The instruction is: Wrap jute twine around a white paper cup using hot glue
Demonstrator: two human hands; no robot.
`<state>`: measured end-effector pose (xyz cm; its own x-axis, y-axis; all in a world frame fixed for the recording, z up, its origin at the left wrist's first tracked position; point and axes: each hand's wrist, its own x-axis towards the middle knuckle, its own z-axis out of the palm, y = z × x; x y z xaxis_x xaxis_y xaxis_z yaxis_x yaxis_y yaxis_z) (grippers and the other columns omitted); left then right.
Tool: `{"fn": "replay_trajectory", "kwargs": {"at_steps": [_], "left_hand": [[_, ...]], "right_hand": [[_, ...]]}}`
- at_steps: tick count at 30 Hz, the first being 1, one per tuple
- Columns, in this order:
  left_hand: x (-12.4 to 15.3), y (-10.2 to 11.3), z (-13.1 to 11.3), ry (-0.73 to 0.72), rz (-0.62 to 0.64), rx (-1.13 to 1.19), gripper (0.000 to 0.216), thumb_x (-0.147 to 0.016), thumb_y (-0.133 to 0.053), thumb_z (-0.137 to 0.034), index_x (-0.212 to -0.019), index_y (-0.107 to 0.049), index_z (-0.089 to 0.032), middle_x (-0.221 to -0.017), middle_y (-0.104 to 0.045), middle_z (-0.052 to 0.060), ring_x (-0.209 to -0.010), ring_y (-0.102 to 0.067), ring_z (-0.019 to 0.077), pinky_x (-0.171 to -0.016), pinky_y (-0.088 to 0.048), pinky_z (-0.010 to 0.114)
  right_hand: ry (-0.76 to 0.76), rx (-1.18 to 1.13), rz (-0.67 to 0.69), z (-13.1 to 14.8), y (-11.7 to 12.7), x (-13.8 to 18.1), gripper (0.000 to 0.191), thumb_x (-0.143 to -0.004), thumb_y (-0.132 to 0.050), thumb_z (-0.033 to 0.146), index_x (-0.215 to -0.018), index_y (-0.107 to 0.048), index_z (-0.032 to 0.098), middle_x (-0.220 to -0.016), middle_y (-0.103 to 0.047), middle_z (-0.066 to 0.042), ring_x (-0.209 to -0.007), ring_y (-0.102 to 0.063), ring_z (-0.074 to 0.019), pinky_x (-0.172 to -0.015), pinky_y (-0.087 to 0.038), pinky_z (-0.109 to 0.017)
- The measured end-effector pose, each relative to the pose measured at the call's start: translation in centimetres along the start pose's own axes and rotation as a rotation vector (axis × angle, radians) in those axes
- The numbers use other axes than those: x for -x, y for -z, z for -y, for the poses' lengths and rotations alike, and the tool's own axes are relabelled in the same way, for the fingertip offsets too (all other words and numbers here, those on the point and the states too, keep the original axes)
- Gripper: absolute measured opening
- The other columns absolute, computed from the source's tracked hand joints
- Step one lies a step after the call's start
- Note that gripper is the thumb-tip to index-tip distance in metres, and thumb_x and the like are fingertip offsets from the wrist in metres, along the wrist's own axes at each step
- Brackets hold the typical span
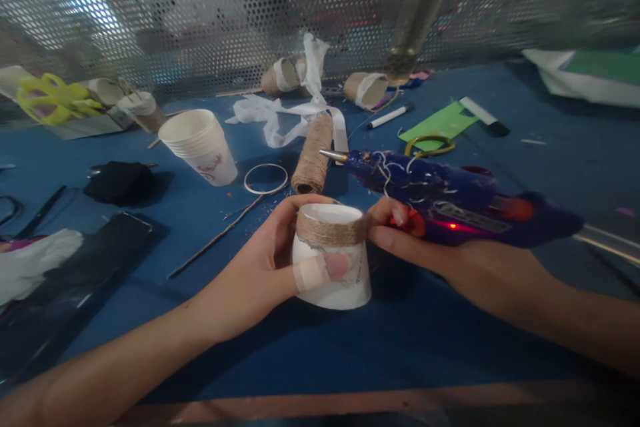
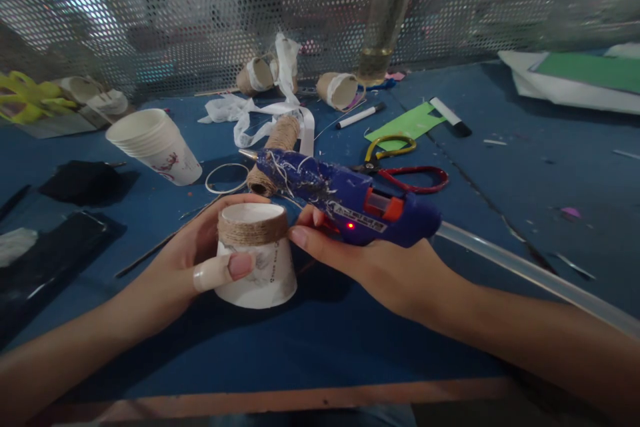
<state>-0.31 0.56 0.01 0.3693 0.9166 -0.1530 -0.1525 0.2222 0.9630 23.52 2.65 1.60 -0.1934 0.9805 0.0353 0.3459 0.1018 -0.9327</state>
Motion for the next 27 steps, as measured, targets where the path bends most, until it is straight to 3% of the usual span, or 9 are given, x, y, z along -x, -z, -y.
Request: {"fn": "replay_trajectory", "kwargs": {"at_steps": [4, 8, 11, 19, 27], "left_hand": [[0.1, 0.0, -0.1, 0.002, 0.003, 0.016, 0.045, -0.086, -0.094, -0.023, -0.125, -0.072, -0.028, -0.124, -0.078, 0.002, -0.114, -0.075, 0.0232, -0.091, -0.063, 0.028], [0.2, -0.1, -0.2, 0.012, 0.01, 0.004, 0.044, -0.087, -0.094, -0.025, -0.126, -0.072, -0.029, -0.123, -0.077, 0.001, -0.113, -0.074, 0.023, -0.091, -0.062, 0.029], [0.1, -0.2, -0.1, 0.002, 0.029, -0.003, 0.044, -0.088, -0.093, -0.026, -0.127, -0.072, -0.03, -0.124, -0.077, 0.001, -0.115, -0.073, 0.0238, -0.092, -0.062, 0.03], [0.2, 0.1, -0.2, 0.008, 0.041, -0.014, 0.046, -0.088, -0.092, -0.027, -0.129, -0.071, -0.03, -0.125, -0.077, 0.003, -0.116, -0.074, 0.0269, -0.095, -0.062, 0.034], [0.2, 0.0, -0.1, 0.029, 0.042, -0.017, 0.047, -0.092, -0.089, -0.03, -0.134, -0.07, -0.031, -0.127, -0.078, 0.004, -0.121, -0.073, 0.0289, -0.098, -0.062, 0.037]], "right_hand": [[0.002, 0.035, 0.002, -0.4, 0.1, 0.0, 0.033, -0.078, -0.084, 0.061, -0.075, -0.071, 0.032, -0.084, -0.08, -0.002, -0.095, -0.084, -0.0331, -0.101, -0.071, -0.049], [-0.012, 0.018, -0.023, -0.6, -0.2, 0.1, 0.057, -0.07, -0.084, 0.085, -0.073, -0.068, 0.031, -0.081, -0.078, -0.003, -0.087, -0.083, -0.0316, -0.097, -0.072, -0.052], [0.02, 0.012, -0.021, -0.5, -0.3, 0.0, 0.065, -0.068, -0.081, 0.094, -0.072, -0.066, 0.031, -0.082, -0.077, -0.003, -0.085, -0.081, -0.0297, -0.095, -0.073, -0.051], [0.138, -0.025, -0.037, -1.3, -0.2, 0.0, 0.049, -0.079, -0.089, 0.075, -0.083, -0.068, 0.031, -0.09, -0.077, 0.0, -0.085, -0.077, -0.025, -0.089, -0.071, -0.046], [0.118, -0.011, -0.038, -1.0, -0.3, 0.0, 0.055, -0.076, -0.084, 0.084, -0.078, -0.065, 0.033, -0.089, -0.078, 0.0, -0.087, -0.078, -0.0266, -0.088, -0.071, -0.047]]}}
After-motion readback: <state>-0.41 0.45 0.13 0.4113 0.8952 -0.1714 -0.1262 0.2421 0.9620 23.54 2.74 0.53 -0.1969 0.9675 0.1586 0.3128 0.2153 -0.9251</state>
